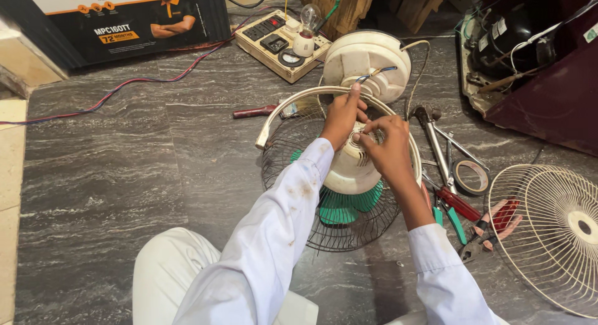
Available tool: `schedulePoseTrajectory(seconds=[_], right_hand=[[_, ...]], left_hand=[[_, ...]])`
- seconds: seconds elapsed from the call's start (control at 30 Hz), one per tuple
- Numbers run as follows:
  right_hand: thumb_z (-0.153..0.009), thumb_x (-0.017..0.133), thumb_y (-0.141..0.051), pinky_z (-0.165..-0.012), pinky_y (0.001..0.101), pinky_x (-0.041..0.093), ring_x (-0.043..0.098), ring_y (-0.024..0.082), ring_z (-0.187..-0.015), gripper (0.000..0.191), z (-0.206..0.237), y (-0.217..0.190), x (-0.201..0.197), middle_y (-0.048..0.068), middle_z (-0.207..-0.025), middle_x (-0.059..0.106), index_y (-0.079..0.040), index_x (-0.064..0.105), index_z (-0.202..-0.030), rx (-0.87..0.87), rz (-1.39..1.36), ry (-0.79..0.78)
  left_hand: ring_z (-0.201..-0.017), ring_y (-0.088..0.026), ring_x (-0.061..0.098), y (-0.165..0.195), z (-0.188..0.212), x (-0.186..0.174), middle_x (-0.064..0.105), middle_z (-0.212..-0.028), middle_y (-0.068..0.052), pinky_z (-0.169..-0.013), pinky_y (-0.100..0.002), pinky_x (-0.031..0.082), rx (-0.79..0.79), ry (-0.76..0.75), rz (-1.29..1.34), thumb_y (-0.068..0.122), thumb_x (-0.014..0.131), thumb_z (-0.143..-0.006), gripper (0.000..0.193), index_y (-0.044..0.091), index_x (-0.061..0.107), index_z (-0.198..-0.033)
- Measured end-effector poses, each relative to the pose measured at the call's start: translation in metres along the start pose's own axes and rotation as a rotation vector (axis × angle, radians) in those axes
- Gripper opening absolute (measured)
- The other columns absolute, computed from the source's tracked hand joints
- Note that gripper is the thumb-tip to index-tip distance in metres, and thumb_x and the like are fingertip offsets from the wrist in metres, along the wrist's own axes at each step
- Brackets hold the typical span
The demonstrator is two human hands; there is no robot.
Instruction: The person disassembles a table fan by removing the rear cover and unscrewing the motor housing. They then remove the fan blades and use pliers to adjust components inside the motor assembly before reassembling the fan.
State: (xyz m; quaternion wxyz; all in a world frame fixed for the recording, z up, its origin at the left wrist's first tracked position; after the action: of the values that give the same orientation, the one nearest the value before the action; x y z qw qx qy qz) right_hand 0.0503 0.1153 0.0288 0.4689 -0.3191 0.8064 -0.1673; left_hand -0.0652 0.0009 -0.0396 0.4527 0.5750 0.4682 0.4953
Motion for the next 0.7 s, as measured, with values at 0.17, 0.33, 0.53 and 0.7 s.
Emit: schedulePoseTrajectory(seconds=[0.17,0.33,0.53,0.7], right_hand=[[-0.08,0.082,-0.015,-0.1,0.0398,0.043,0.054,0.03,-0.111,0.027,0.002,0.003,0.007,0.009,-0.11,0.066,-0.006,0.078,-0.105,0.003,-0.072,-0.018],[-0.084,0.075,-0.012,-0.094,0.0398,0.043,0.047,0.033,-0.118,0.032,0.004,-0.008,0.011,0.013,-0.122,0.059,-0.004,0.073,-0.115,-0.059,-0.188,-0.107],[-0.079,0.083,-0.02,-0.093,0.0385,0.046,0.06,0.029,-0.103,0.027,0.003,0.005,0.004,0.013,-0.103,0.063,-0.002,0.069,-0.092,0.124,-0.049,-0.007],[-0.086,0.074,-0.014,-0.101,0.0403,0.045,0.061,0.028,-0.11,0.02,0.003,0.009,0.012,0.009,-0.109,0.068,-0.004,0.074,-0.104,0.052,-0.256,-0.042]], left_hand=[[-0.059,-0.021,0.068,0.003,-0.002,0.001,0.069,-0.063,-0.013,-0.06,-0.035,0.054,0.021,0.025,-0.069,0.061,0.045,-0.099,0.07,-0.003,0.07,-0.084],[-0.061,-0.02,0.07,0.0,-0.003,0.002,0.071,-0.066,-0.012,-0.06,-0.035,0.055,0.005,0.018,-0.037,0.059,0.046,-0.099,0.067,-0.002,0.069,-0.083],[-0.062,-0.022,0.068,0.0,-0.003,0.001,0.07,-0.064,-0.013,-0.061,-0.036,0.054,-0.002,0.028,-0.089,0.061,0.045,-0.099,0.069,-0.001,0.07,-0.082],[-0.062,-0.023,0.069,0.001,-0.005,0.001,0.071,-0.063,-0.013,-0.064,-0.036,0.055,0.005,0.034,-0.115,0.062,0.043,-0.099,0.071,-0.001,0.07,-0.081]])
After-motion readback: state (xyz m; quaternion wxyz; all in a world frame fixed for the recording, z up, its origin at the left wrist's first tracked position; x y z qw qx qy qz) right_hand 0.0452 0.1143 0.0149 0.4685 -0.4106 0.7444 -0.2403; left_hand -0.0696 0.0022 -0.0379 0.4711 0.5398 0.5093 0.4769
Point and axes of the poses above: each hand's wrist, its own z-axis away from the middle knuckle, its own x-axis out of the palm, y = z × x, the point moved 7 cm from there along -z, towards the middle knuckle
